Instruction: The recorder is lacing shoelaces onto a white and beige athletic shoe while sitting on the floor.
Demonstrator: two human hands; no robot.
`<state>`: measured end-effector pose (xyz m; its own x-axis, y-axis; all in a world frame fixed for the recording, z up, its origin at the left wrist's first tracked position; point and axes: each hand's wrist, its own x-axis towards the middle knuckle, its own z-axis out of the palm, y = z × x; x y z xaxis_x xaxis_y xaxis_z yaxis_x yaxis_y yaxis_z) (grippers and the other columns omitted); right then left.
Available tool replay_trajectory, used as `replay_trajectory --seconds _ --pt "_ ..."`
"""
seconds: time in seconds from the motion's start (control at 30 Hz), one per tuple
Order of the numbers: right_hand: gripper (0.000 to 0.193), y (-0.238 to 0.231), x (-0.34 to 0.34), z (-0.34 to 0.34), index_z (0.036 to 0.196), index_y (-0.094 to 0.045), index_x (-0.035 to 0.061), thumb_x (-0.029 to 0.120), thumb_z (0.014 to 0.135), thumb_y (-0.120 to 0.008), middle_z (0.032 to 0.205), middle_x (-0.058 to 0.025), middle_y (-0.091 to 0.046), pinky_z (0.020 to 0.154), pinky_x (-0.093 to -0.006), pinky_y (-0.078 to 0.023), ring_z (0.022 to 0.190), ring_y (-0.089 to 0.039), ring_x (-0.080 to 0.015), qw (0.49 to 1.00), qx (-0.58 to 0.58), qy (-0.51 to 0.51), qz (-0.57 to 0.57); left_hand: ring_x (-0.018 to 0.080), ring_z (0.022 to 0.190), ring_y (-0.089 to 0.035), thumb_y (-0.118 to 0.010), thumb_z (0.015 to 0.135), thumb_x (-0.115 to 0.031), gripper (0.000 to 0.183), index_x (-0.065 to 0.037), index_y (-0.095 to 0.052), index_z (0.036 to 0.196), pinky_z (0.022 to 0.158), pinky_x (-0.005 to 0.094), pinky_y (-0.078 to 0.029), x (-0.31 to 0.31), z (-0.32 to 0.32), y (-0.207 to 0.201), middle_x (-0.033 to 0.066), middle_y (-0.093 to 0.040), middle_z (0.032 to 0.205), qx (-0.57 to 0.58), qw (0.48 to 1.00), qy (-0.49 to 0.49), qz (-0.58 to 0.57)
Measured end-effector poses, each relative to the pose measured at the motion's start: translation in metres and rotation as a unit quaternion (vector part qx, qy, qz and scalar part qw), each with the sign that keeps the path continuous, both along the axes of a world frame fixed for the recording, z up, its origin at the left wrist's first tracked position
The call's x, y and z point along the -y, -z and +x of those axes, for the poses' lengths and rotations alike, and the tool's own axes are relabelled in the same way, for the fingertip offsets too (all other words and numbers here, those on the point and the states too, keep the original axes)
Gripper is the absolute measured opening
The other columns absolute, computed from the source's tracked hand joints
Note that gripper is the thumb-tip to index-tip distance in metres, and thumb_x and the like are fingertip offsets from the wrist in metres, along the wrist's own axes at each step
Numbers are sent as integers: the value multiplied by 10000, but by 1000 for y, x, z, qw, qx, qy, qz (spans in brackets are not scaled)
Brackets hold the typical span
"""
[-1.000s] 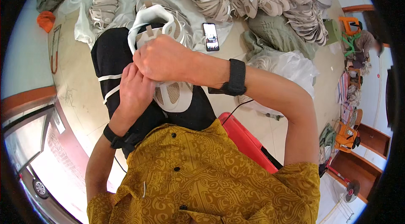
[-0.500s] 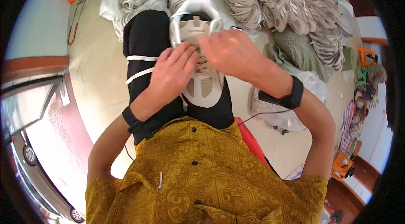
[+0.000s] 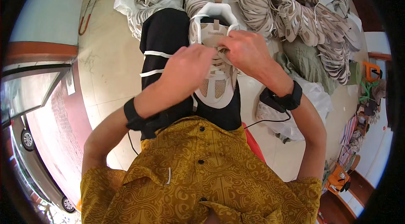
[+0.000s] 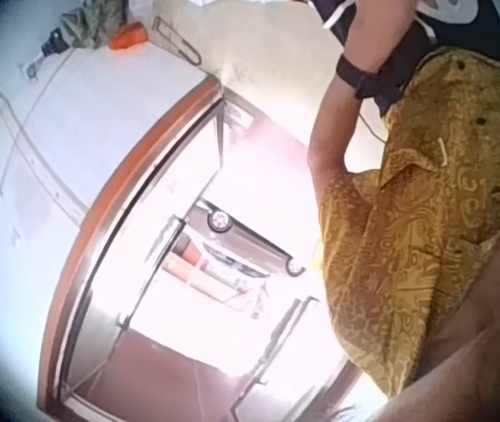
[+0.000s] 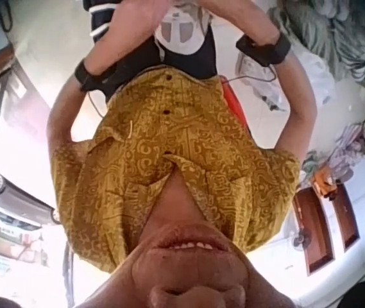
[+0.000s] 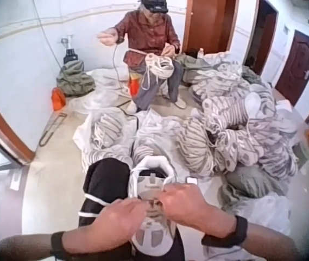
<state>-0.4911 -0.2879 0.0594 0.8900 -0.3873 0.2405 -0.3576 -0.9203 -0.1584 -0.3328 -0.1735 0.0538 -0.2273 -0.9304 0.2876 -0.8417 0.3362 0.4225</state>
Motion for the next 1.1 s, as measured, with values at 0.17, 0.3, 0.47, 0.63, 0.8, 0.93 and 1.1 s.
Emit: replay_trajectory --seconds 0.17,0.3,0.47,0.63,0.8,0.93,1.1 --pt "95 -2 -2 4 712 -618 74 146 703 -557 695 -79 -594 554 -388 -494 626 -614 -266 998 1 33 47 323 719 -585 -534 747 -24 126 -29 -542 872 611 398 -481 32 13 -3 139 -552 817 -4 999 -8 -41" --pt "92 2 -4 2 700 -616 76 145 706 -557 678 -84 -596 560 -388 -492 625 -613 -271 997 -4 53 58 301 709 -589 -535 741 -43 82 -32 -543 823 580 391 -485 39 13 8 122 -541 765 64 998 5 1" --pt "88 8 -1 0 704 -635 110 153 705 -558 695 -79 -612 574 -386 -493 629 -616 -273 992 29 64 109 233 678 -597 -565 695 -98 57 -53 -560 730 529 349 -482 36 -2 0 82 -538 733 175 984 -5 -43" --pt "107 8 2 -1 719 -659 118 159 705 -561 718 -97 -633 596 -390 -499 652 -625 -282 990 12 74 117 195 701 -545 -577 649 -122 76 -52 -591 676 578 304 -441 39 -9 4 54 -534 711 287 952 54 -91" --pt "130 6 3 0 734 -671 109 177 712 -562 690 -130 -632 594 -413 -500 631 -625 -312 990 -47 100 87 188 761 -503 -578 633 -128 90 -58 -620 671 667 300 -393 48 -8 -3 45 -534 698 325 933 116 -104" --pt "144 5 3 1 725 -673 97 190 715 -563 687 -157 -626 589 -424 -497 621 -620 -330 984 -46 117 127 183 755 -503 -581 633 -133 83 -64 -615 663 675 296 -387 53 -2 0 44 -533 679 298 940 119 -115" --pt "146 8 2 -3 753 -683 122 191 726 -558 686 -148 -622 595 -411 -496 640 -619 -328 968 0 134 212 193 663 -535 -581 634 -131 74 -59 -598 644 644 311 -395 51 -5 7 48 -534 624 330 933 93 -112"
